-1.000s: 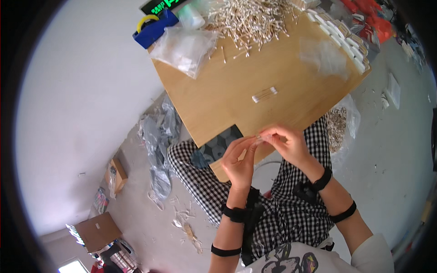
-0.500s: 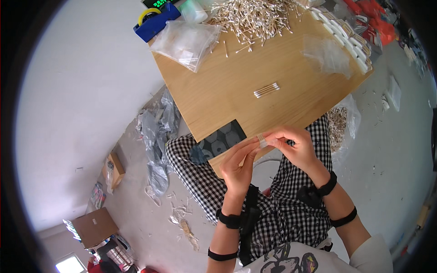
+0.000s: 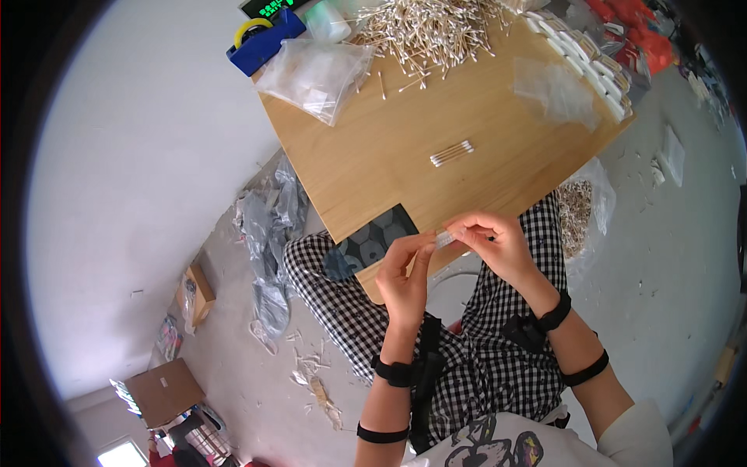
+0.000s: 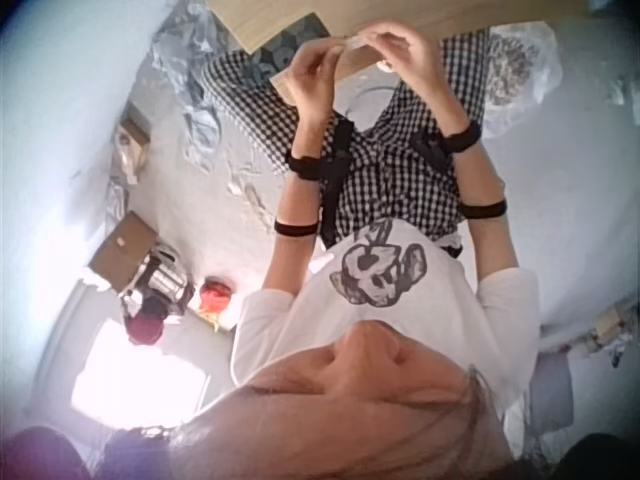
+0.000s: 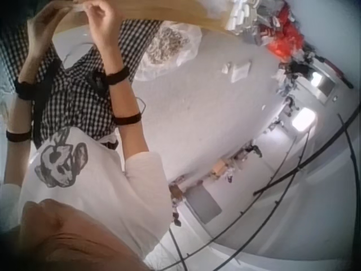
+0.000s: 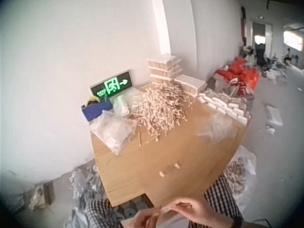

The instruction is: Organize and group cotton swabs on a table.

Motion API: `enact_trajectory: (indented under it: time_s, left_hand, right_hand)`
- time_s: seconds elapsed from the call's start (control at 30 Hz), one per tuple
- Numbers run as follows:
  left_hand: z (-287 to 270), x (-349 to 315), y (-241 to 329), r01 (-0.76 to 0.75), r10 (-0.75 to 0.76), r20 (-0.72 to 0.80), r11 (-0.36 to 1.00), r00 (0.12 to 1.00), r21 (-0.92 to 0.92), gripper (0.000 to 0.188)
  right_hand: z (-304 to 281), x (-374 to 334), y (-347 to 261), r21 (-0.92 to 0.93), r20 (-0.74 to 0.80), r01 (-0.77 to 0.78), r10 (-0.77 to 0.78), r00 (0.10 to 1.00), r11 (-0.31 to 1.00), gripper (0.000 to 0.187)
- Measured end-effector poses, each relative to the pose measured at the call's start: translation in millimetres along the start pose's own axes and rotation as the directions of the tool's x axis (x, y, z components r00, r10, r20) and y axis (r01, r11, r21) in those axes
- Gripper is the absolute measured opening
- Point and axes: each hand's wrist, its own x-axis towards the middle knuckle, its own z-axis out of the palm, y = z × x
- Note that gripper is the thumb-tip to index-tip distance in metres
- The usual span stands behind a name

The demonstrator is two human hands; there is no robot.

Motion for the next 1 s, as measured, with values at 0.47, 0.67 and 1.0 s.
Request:
enact_trajectory:
  time_s: [0.47,0.67,1.0]
  left_hand:
    - [11,-1,-9,0.144,-0.135,0.048,0.942,0.990,-0.303,0.013]
    - [1,-6,-14,0.156,-0.150,0.044,0.922,0.988,-0.356,0.016]
    - [-2,-6,-4,0.230,-0.237,0.031,0.893,0.971,-0.387,0.018]
  right_hand:
    - [-2,8,-11,0.172,0.087,-0.323,0.313,0.946,0.931,0.024]
    - [-2,9,-15,0.205,0.118,-0.371,0.353,0.928,0.906,0.024]
    - [0,5,-13,0.270,0.108,-0.273,0.253,0.961,0.923,0.022]
